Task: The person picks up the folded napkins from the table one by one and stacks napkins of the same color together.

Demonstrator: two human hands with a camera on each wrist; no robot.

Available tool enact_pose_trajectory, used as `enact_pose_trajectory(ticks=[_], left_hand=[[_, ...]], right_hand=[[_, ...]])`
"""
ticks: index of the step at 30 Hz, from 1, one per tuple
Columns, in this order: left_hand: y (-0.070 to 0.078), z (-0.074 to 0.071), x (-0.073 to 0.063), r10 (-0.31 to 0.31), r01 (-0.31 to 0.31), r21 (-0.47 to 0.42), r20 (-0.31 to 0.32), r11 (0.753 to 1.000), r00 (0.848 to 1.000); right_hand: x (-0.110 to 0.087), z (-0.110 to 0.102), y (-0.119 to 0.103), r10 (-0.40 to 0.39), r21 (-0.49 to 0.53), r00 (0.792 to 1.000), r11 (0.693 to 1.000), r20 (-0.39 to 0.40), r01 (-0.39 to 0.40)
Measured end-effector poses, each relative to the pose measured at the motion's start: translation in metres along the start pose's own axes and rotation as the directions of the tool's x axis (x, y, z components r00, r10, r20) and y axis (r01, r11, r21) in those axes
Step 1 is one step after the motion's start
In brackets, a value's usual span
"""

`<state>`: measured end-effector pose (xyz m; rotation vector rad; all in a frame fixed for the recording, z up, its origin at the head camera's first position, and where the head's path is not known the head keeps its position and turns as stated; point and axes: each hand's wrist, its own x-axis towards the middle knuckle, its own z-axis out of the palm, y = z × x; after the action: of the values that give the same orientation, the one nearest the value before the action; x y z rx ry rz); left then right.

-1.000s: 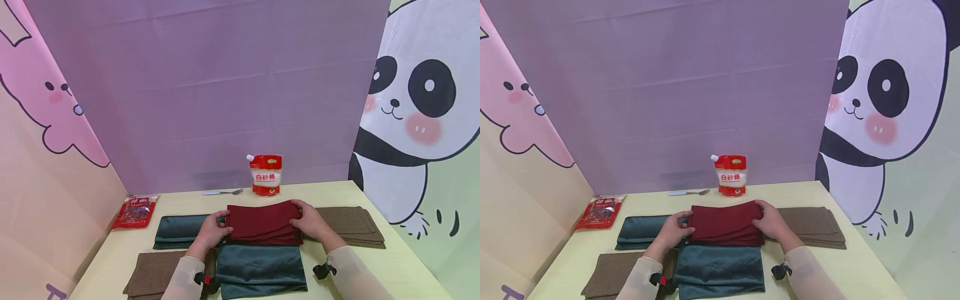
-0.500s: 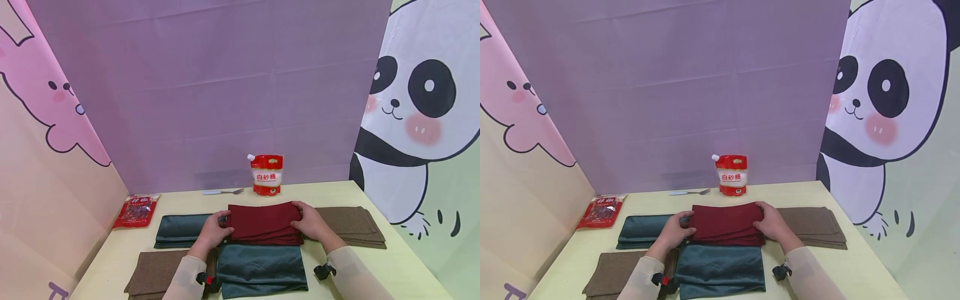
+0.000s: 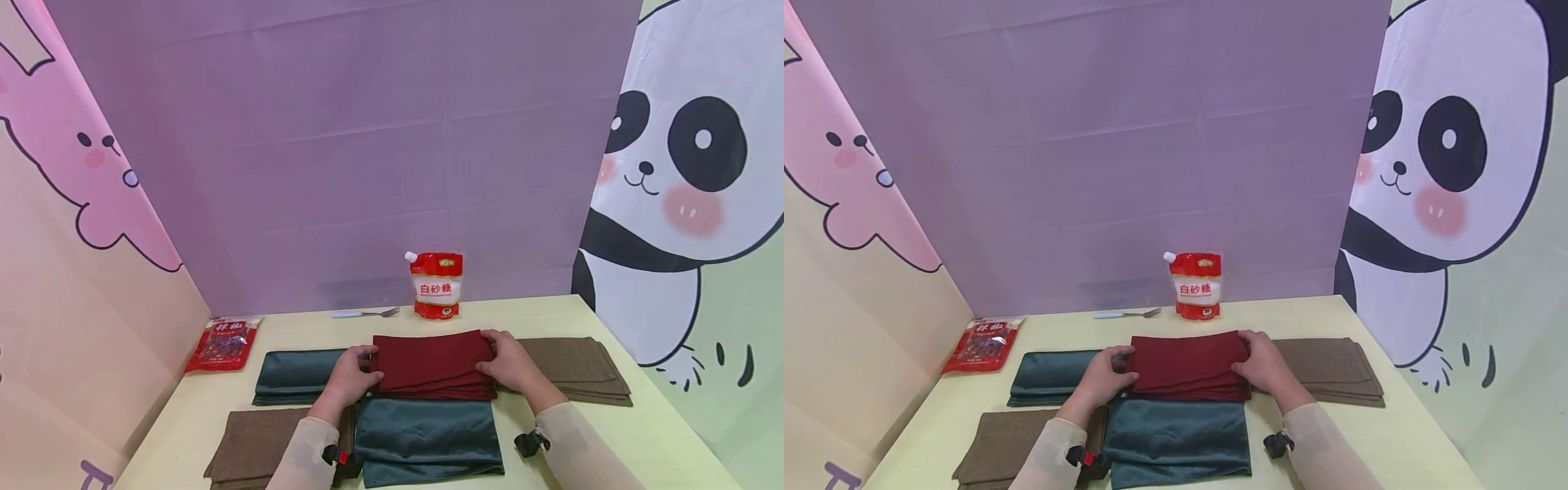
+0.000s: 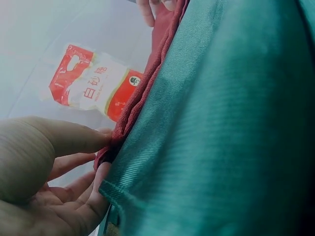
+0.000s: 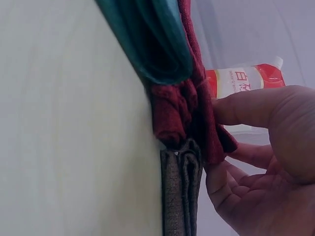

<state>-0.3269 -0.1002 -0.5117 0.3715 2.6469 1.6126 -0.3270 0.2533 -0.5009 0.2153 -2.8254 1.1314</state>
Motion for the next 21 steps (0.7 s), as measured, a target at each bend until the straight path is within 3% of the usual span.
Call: enact_pose_trajectory(ticks=[10,21], left_hand=[[-0.0014,0.0003,0.0005,0.013,-0.013,0.03,-0.022,0.999,1.0],[-0.0003,-0.0005,0.0002,-0.026,0.027,0.053,-0.018,0.998,0.999]], right_hand=[[0.0014,-0.0015,0.0003,0.018,-0.035,1.0,0.999,-0.004,-0.018],[0.0004,-0.002,0.0001,0.01,-0.084,1.0,0.996,0.016,-0.009]])
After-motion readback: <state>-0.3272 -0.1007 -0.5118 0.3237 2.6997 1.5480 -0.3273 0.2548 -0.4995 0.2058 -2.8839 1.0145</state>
